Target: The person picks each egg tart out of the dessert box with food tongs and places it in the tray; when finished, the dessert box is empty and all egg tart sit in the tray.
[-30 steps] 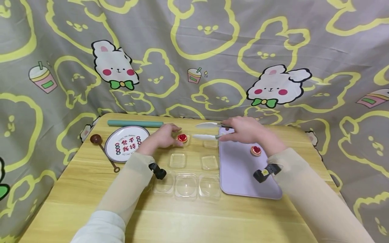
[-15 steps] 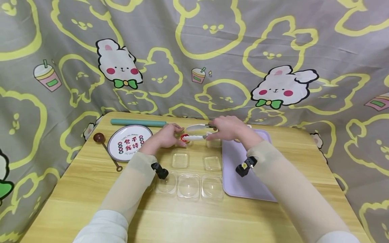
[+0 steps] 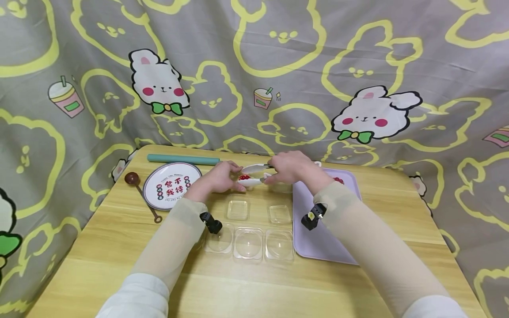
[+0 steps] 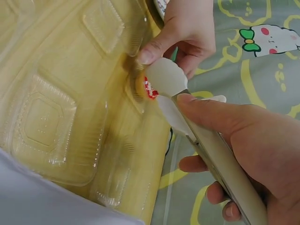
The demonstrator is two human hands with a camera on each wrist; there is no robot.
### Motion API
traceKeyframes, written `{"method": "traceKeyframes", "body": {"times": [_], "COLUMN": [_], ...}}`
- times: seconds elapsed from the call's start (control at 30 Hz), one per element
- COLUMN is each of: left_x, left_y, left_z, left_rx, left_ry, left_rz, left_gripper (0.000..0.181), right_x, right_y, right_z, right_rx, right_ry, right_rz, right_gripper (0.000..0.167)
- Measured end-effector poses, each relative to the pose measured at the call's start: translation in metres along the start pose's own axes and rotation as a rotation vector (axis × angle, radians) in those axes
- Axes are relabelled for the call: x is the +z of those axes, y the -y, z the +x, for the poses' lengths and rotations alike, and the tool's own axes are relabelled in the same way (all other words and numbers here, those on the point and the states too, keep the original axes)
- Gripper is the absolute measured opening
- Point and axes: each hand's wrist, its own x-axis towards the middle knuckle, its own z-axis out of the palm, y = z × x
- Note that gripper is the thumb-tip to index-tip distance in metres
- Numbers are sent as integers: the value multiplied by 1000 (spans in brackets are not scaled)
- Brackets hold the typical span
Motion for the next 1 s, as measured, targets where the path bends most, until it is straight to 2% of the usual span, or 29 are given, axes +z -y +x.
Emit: {"method": "traceKeyframes", "body": {"times": [0.17, 0.5, 0.7, 1.0], "left_x": [0, 1, 2, 1], "left_y": [-1, -1, -1, 0], "left_z": [-1, -1, -2, -2], "left_rx": [1, 3, -3, 3], "left_ry": [2, 4, 8, 7], "left_rz": [-11, -24, -16, -16], "left_gripper": [87, 86, 85, 85], "right_x": [-2, 7, 12, 11], "right_y": [3, 5, 1, -7], "right_z": [-1, 1, 0, -10], "right_rx": [12, -15, -40, -68], "right_ry": [7, -49, -54, -91], "right_rz": [-36, -83, -69, -25], "right_gripper": [51, 51, 54, 49]}}
